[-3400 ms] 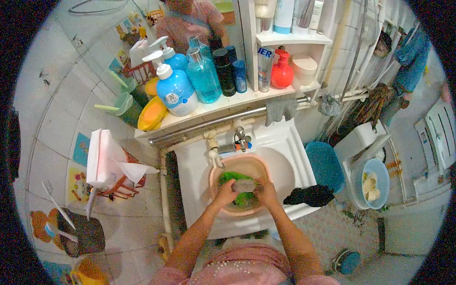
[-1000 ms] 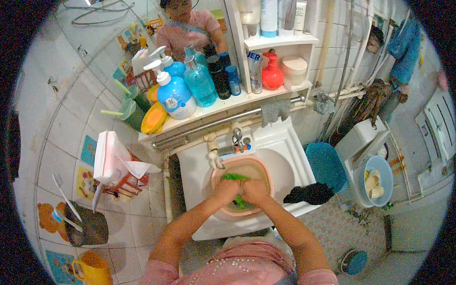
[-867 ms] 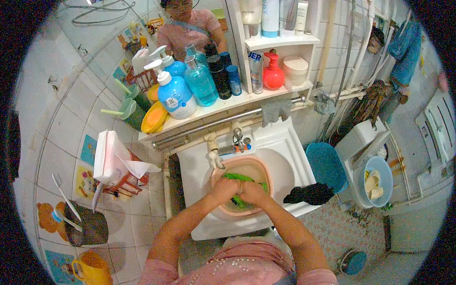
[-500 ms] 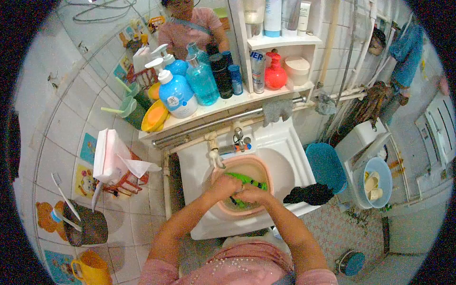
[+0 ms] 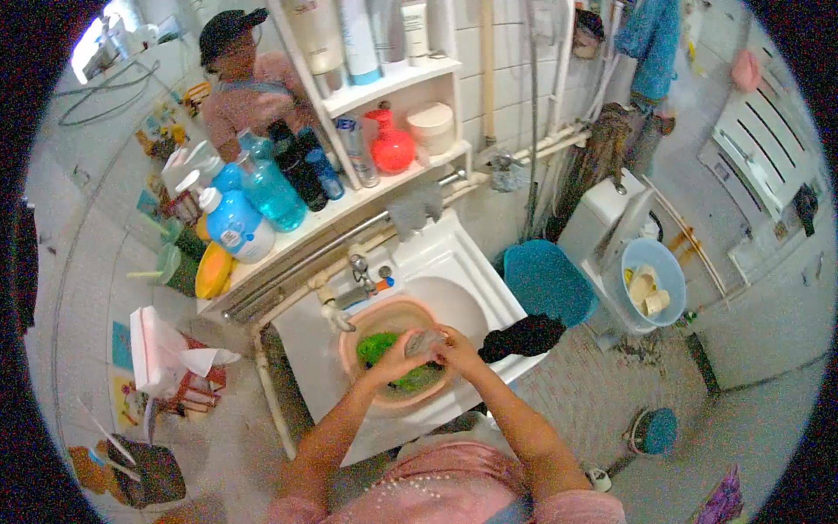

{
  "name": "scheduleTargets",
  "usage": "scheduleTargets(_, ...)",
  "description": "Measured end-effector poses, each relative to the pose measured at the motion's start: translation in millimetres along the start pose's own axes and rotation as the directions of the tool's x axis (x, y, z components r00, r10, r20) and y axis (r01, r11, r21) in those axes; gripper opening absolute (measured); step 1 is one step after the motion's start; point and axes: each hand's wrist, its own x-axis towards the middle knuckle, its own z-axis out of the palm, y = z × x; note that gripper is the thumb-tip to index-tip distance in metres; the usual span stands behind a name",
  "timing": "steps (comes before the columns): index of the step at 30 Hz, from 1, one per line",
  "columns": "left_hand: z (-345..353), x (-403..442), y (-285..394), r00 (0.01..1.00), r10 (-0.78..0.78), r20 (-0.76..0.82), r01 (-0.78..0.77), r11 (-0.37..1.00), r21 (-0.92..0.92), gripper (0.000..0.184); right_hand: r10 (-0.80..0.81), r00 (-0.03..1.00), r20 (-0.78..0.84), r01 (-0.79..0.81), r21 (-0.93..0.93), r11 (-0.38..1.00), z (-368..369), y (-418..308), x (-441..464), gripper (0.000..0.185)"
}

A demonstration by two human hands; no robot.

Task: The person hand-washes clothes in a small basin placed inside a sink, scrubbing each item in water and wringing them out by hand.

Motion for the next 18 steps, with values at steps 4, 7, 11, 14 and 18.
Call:
scheduleTargets(4,31,29,6,0.962,-0.244,0.122,0.273,0.864,-0.424,0.043,-0.168,0.959,-0.229,0.114,-0.232,0.966,-45,-7,-24,0.042)
scheduleTargets(7,59,52,-2,0.959,-0.269,0.090,0.273,0.786,-0.554,0.036,-0.355,0.871,-0.339,0.262,-0.291,0.920,-79,-8,-42,0.040)
scheduleTargets(11,84,69,31,0.960,-0.275,0.055,0.237,0.693,-0.681,0.034,-0.545,0.672,-0.501,0.213,-0.574,0.791,-122,-16,-56,0.042)
scheduleTargets(14,109,87,31,0.954,-0.298,0.022,0.246,0.742,-0.624,0.022,-0.615,0.581,-0.533,0.168,-0.661,0.731,-138,-40,-64,0.040)
scheduleTargets(18,131,101,17,0.930,-0.360,-0.071,0.246,0.757,-0.605,0.023,-0.623,0.632,-0.461,0.004,-0.802,0.598,-153,-55,-59,0.036)
